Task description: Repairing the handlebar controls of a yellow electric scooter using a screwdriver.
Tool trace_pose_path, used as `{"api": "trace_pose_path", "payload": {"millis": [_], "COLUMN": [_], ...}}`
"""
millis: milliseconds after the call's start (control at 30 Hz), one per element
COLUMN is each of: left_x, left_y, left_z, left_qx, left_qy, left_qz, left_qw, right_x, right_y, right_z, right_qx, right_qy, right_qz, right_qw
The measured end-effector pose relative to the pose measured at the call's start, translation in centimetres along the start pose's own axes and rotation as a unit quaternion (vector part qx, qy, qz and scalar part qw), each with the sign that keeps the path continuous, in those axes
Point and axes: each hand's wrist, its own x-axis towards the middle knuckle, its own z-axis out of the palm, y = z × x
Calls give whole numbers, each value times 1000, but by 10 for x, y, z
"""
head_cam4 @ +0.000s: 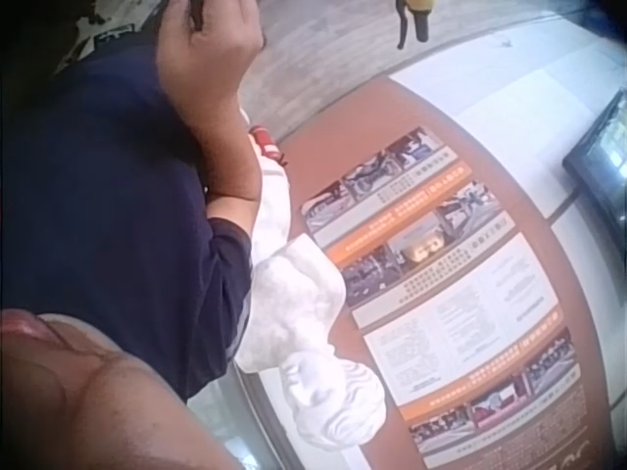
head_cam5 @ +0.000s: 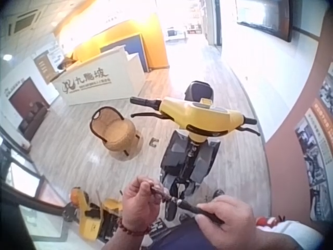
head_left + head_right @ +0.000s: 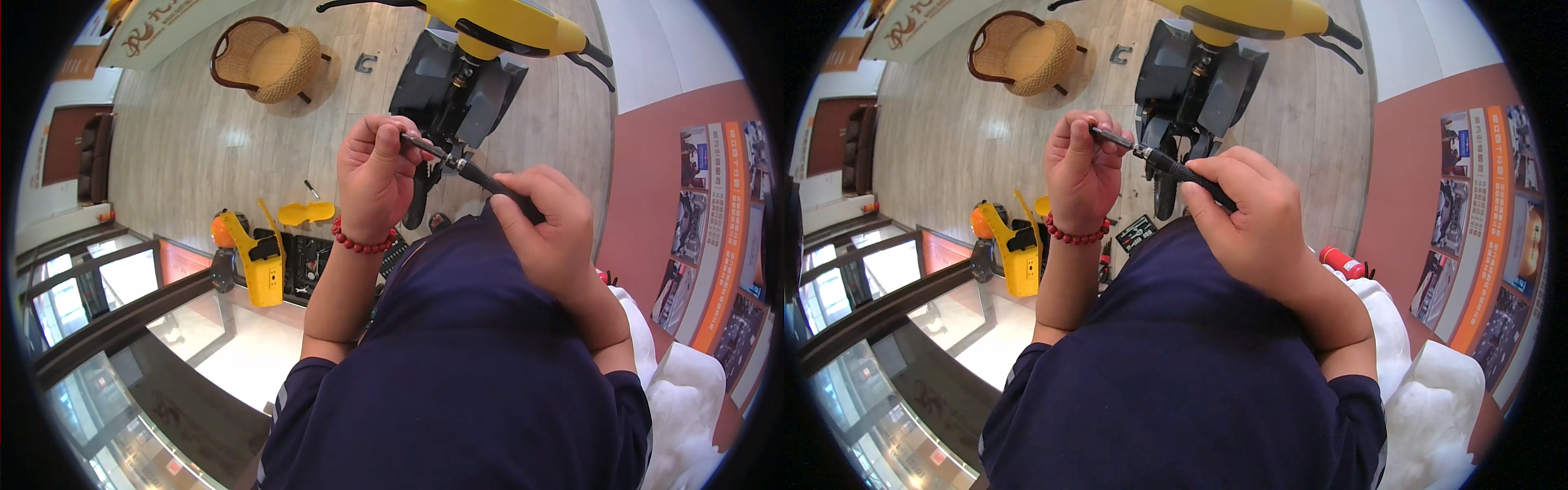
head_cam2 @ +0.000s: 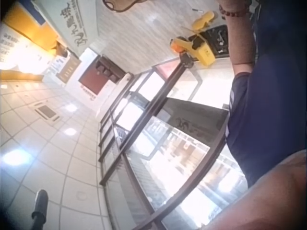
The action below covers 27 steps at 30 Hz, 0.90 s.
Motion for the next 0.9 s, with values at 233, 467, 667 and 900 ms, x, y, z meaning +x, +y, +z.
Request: {"api": "trace_pose_path", "payload": {"millis": [233,467,667,900], "left_x": [0,-4,-9,-11], "left_y": [-1,-8,-9,-12], "left_z": [-6,-11,-13,-10], "left_qx": [43,58,54,81], "left_qy": [11,60,63,87], "left_qz": [-22,-63,-43,-52], "left_qw": [999,995,996,992], "right_x": [1,-6,-9,-6], "right_y": [5,16,28,26], "right_z": [0,12,10,10], "right_qx": [0,-33,124,238], "right_qy": [-15,1,-64,-116], "right_qz": [15,17,176,313], "right_qw": [1000,999,974,912]}}
